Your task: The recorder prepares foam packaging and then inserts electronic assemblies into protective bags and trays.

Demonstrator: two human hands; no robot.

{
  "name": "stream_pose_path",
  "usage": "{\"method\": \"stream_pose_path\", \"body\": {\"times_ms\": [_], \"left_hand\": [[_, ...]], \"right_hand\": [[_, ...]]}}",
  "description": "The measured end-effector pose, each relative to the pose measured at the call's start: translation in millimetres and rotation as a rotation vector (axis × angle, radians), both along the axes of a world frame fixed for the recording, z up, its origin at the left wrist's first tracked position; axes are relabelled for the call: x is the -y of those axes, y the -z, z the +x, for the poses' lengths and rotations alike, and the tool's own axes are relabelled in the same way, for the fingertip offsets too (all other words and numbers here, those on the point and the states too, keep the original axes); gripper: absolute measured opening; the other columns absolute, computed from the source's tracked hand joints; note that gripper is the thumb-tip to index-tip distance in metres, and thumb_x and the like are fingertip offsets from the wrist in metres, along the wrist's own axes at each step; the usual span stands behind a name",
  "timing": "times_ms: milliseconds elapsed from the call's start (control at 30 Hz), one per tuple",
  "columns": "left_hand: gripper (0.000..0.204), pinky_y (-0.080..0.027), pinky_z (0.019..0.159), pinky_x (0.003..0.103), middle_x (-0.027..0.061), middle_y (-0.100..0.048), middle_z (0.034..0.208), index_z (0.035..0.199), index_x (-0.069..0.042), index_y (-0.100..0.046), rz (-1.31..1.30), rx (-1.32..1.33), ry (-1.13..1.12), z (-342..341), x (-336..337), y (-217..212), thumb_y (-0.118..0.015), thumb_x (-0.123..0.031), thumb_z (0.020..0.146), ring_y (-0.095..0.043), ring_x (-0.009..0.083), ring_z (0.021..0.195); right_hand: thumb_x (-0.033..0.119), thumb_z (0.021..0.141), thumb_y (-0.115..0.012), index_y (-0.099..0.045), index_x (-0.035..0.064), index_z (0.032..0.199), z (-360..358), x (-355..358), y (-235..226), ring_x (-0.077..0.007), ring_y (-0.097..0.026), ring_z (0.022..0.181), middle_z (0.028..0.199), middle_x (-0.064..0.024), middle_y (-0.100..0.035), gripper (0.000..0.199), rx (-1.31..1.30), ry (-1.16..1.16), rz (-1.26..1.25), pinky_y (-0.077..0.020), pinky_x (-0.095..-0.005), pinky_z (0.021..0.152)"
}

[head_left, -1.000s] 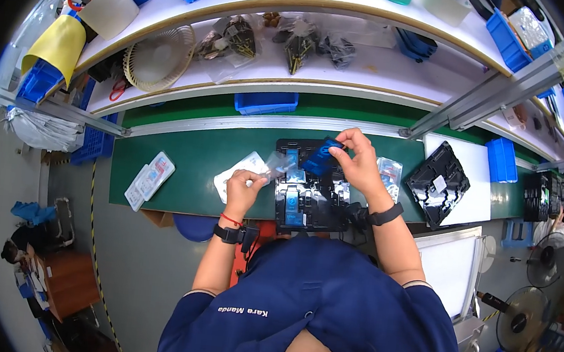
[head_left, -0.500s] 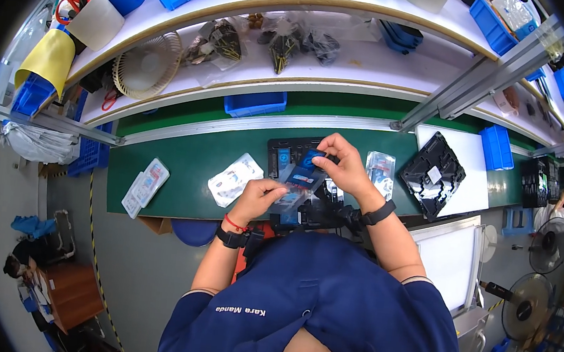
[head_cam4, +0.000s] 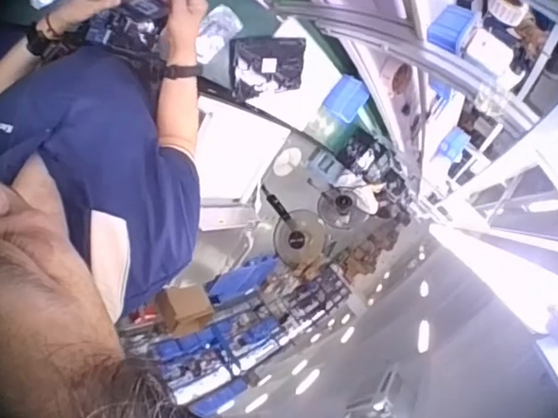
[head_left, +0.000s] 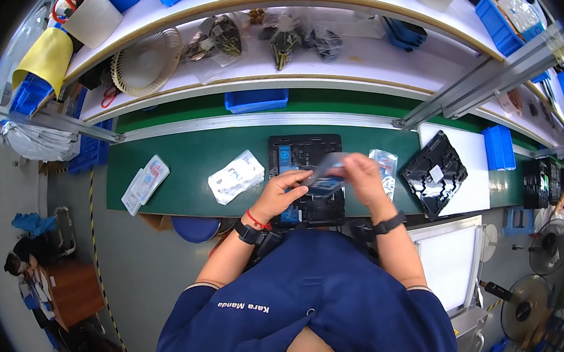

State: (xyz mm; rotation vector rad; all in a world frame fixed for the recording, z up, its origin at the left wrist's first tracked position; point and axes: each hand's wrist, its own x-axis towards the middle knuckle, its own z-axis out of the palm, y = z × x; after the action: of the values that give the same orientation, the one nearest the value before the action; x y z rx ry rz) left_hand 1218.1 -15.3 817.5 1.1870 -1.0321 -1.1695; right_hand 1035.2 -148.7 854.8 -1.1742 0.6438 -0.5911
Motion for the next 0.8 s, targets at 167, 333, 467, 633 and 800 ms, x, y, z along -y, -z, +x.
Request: {"method": "stream_pose_path", "body": {"times_ms": [167,333,467,633,800], "left_hand": [[0.04,-0.042,0.085,0.04,0.0171,-0.057,0.108,0.104,-0.002,-0.061,0.193,0.923,-0.367,59.7,-39.3,72.5,-0.071,-0.017,0.067,-0.053,0.0339,0.098],[0.042,-0.038,0.091,0.042,0.0153,-0.053,0.115,0.104,-0.006,-0.061,0.392,1.241,-0.386,87.1,-67.3,109.6,-0.072,-0.017,0.065,-0.046,0.0326,0.108],[0.031,-0.04,0.088,0.042,0.0152,-0.055,0.111,0.099,-0.006,-0.063,0.314,1.286,-0.396,86.6,-70.6,119.4,-0.068,-0.016,0.069,-0.049,0.0321,0.105],[0.015,-0.044,0.08,0.041,0.015,-0.061,0.093,0.084,-0.004,-0.064,0.125,1.284,-0.48,90.0,-71.5,128.2,-0.063,-0.013,0.073,-0.055,0.0318,0.089],[0.016,-0.044,0.069,0.04,0.0147,-0.058,0.07,0.065,-0.003,-0.059,0.224,1.124,-0.51,91.8,-69.0,118.6,-0.064,-0.016,0.072,-0.054,0.0334,0.07]], "right_hand": [[0.018,0.087,-0.055,-0.06,0.0025,0.082,-72.2,64.6,36.0,-0.0072,-0.055,0.062,0.066,0.0008,-0.056,0.018,-0.349,0.39,-0.121,-0.0443,-0.0195,0.057],[0.016,0.075,-0.066,-0.057,0.0028,0.1,-105.9,95.8,108.2,-0.0214,-0.057,0.076,0.087,-0.0091,-0.059,0.03,-0.982,0.391,-0.652,-0.0462,-0.0315,0.068],[0.012,0.061,-0.073,-0.056,0.0053,0.105,-30.7,41.6,92.3,-0.0339,-0.054,0.094,0.102,-0.018,-0.057,0.047,-0.883,0.185,-1.018,-0.0429,-0.0399,0.083],[0.016,0.069,-0.068,-0.062,0.0016,0.089,57.8,-40.3,104.6,-0.0317,-0.057,0.087,0.088,-0.0153,-0.06,0.025,-0.546,-0.472,-0.895,-0.0459,-0.0373,0.078],[0.019,0.07,-0.069,-0.059,0.0049,0.096,78.3,-62.0,104.6,-0.032,-0.052,0.092,0.095,-0.0145,-0.053,0.032,-0.789,-0.545,-1.011,-0.0426,-0.0387,0.081]]}}
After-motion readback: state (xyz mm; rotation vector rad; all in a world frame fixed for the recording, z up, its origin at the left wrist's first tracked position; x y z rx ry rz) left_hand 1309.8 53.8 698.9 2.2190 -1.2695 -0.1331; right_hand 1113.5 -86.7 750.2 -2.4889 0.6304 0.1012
